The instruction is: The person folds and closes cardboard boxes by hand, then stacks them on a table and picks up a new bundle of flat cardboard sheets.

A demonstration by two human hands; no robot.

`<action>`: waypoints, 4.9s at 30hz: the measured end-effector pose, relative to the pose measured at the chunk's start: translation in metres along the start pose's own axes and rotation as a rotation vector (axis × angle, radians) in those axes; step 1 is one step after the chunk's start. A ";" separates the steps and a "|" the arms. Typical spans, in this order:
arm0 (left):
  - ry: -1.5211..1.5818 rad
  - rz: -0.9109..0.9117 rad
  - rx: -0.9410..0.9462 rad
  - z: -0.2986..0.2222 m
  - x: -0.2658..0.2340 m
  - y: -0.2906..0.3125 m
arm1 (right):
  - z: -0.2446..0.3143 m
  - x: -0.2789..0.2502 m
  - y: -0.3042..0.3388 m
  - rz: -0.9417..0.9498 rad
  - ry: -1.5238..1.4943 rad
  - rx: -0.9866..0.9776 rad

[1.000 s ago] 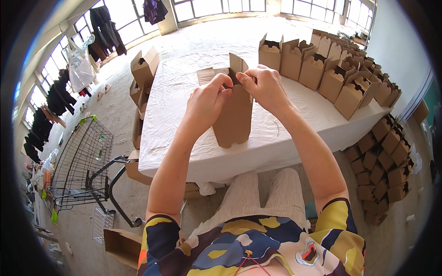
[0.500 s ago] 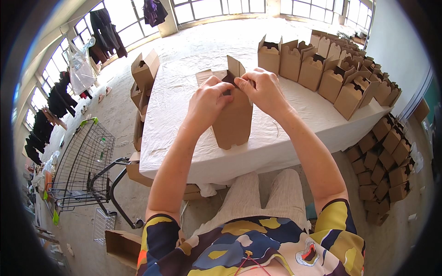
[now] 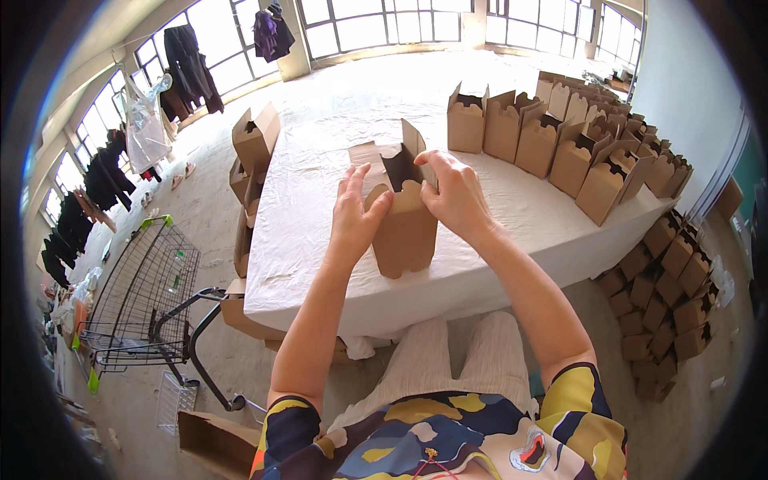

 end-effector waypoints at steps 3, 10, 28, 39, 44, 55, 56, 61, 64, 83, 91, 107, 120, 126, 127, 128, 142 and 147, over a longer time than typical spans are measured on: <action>0.076 0.070 -0.004 -0.015 -0.007 -0.006 | 0.006 0.011 0.000 -0.040 -0.016 -0.017; 0.106 0.114 0.107 -0.017 -0.037 -0.023 | 0.045 0.031 0.009 0.018 -0.032 0.085; -0.192 -0.125 0.257 -0.013 -0.043 -0.008 | 0.015 0.022 -0.033 0.256 0.157 -0.274; 0.426 -0.145 0.123 0.011 -0.069 0.012 | 0.062 0.036 -0.010 0.068 0.173 -0.337; 0.294 -0.128 0.039 0.010 -0.060 0.025 | 0.074 0.038 -0.004 0.057 0.229 -0.345; 0.229 -0.223 0.006 0.021 -0.059 0.023 | 0.035 0.002 -0.018 0.216 0.167 -0.223; 0.281 -0.216 0.056 0.020 -0.060 0.017 | 0.036 0.002 -0.017 0.201 0.144 -0.241; 0.340 -0.219 0.194 0.037 -0.060 0.008 | 0.040 0.014 -0.013 0.215 0.114 -0.216; 0.431 -0.171 0.082 0.036 -0.062 0.016 | 0.035 0.017 -0.017 0.222 0.041 -0.158; 0.119 -0.319 0.117 0.007 -0.064 0.022 | 0.008 0.043 -0.014 0.241 0.210 -0.057; -0.034 -0.152 0.142 0.018 -0.056 0.013 | -0.018 0.065 0.000 0.409 0.252 0.161; -0.040 -0.085 0.009 0.022 -0.061 0.011 | -0.039 0.045 -0.013 0.328 0.105 0.289; 0.190 -0.228 -0.009 0.042 -0.074 -0.011 | -0.044 0.035 0.020 -0.015 -0.259 0.426; 0.417 -0.039 -0.035 0.072 -0.069 -0.068 | 0.005 0.035 0.039 0.086 -0.109 0.271; 0.378 -0.029 -0.026 0.078 -0.063 -0.076 | 0.008 0.038 0.039 0.095 -0.075 0.240; 0.344 -0.011 -0.025 0.087 -0.053 -0.083 | 0.009 0.042 0.044 0.109 -0.039 0.218; -0.125 -0.013 -0.004 0.057 -0.025 -0.059 | 0.028 0.035 0.048 -0.012 -0.042 0.081; -0.225 0.102 0.275 -0.014 -0.028 -0.023 | 0.017 0.031 0.042 -0.105 -0.097 0.006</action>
Point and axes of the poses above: each hand's wrist, its own y-axis away from the middle knuckle, its own x-axis out of the palm, z = x × y, the point moved 8 cm from there along -y, towards the middle knuckle, and after that the axes turned 9 degrees about -y, right-handed, at the moved point
